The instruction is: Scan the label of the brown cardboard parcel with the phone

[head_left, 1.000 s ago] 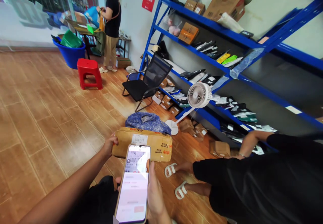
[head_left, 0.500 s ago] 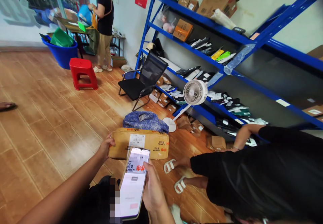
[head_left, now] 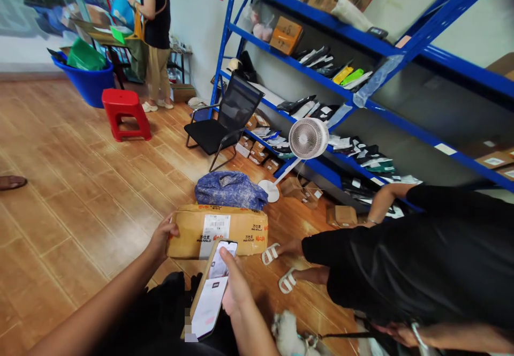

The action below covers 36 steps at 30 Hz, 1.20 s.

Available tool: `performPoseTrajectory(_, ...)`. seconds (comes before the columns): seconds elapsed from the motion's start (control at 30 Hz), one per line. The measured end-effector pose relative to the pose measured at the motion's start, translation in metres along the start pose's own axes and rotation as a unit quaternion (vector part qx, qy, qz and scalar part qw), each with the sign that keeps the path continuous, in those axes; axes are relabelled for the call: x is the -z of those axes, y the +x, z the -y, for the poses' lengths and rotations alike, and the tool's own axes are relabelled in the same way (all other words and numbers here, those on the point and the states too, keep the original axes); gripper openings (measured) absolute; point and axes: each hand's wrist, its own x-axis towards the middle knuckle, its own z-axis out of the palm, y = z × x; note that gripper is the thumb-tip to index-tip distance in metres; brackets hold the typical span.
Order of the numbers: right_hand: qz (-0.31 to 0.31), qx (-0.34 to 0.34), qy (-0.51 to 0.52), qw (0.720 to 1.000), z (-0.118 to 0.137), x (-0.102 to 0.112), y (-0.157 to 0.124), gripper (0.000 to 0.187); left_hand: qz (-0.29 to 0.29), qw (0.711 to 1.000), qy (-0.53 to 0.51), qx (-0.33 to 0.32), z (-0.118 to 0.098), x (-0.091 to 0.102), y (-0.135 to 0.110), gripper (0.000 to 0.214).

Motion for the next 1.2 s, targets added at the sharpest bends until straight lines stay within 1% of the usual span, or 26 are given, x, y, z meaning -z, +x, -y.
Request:
performPoseTrajectory(0.1,-0.011,0.000,0.010,1.000,-0.001,0.001,0.001,0.047,-0.003,1.000,0.003,0.004,0.001,0.000,-0.003,0.052)
performPoseTrajectory(0.2,0.012,-0.009,0.036,0.999,0.002,-0.001,-0.003,0.041,-0.011,1.000,0.001,0.010,0.002,0.002,-0.005,0.059)
performPoseTrajectory(0.3,0.030,-0.034,0.062,0.997,0.005,0.000,-0.008,0.036,-0.014,1.000,-0.001,0.017,0.002,0.006,-0.006,0.066)
performPoseTrajectory(0.4,0.007,-0.052,0.045,0.998,0.002,0.005,-0.010,0.033,-0.019,0.999,-0.007,0.028,0.001,0.009,-0.009,0.070)
performPoseTrajectory(0.53,-0.028,-0.008,-0.013,0.999,-0.002,0.009,-0.009,0.034,-0.031,0.998,-0.023,0.042,-0.002,0.009,-0.013,0.076)
performPoseTrajectory(0.6,-0.025,-0.001,-0.029,0.999,-0.001,0.011,-0.010,0.039,-0.038,0.997,-0.031,0.052,-0.005,0.008,-0.016,0.079)
performPoseTrajectory(0.63,-0.013,-0.002,-0.026,1.000,-0.001,0.011,-0.012,0.042,-0.040,0.997,-0.033,0.056,-0.006,0.007,-0.017,0.080)
performPoseTrajectory(0.73,0.057,0.009,-0.003,0.998,-0.004,0.018,-0.022,0.050,-0.041,0.997,-0.034,0.059,-0.008,0.005,-0.020,0.080)
performPoseTrajectory(0.8,0.109,0.020,0.005,0.994,-0.011,0.027,-0.031,0.062,-0.034,0.997,-0.038,0.059,-0.009,0.006,-0.022,0.078)
performPoseTrajectory(0.87,0.163,-0.006,0.018,0.986,-0.022,0.036,-0.039,0.076,-0.028,0.997,-0.045,0.060,-0.009,0.007,-0.023,0.076)
performPoseTrajectory(0.93,0.206,-0.027,0.023,0.978,-0.031,0.043,-0.043,0.084,-0.030,0.996,-0.050,0.065,-0.010,0.008,-0.025,0.075)
performPoseTrajectory(0.97,0.212,-0.024,0.020,0.977,-0.034,0.044,-0.043,0.085,-0.035,0.996,-0.050,0.071,-0.010,0.008,-0.025,0.075)
performPoseTrajectory(1.03,0.195,-0.003,0.012,0.981,-0.035,0.044,-0.043,0.086,-0.041,0.995,-0.050,0.082,-0.011,0.008,-0.026,0.075)
performPoseTrajectory(1.1,0.166,0.008,0.018,0.986,-0.032,0.041,-0.042,0.087,-0.042,0.995,-0.049,0.080,-0.012,0.007,-0.026,0.076)
performPoseTrajectory(1.2,0.144,0.009,0.051,0.988,-0.023,0.038,-0.041,0.090,-0.045,0.995,-0.052,0.067,-0.014,0.004,-0.026,0.076)
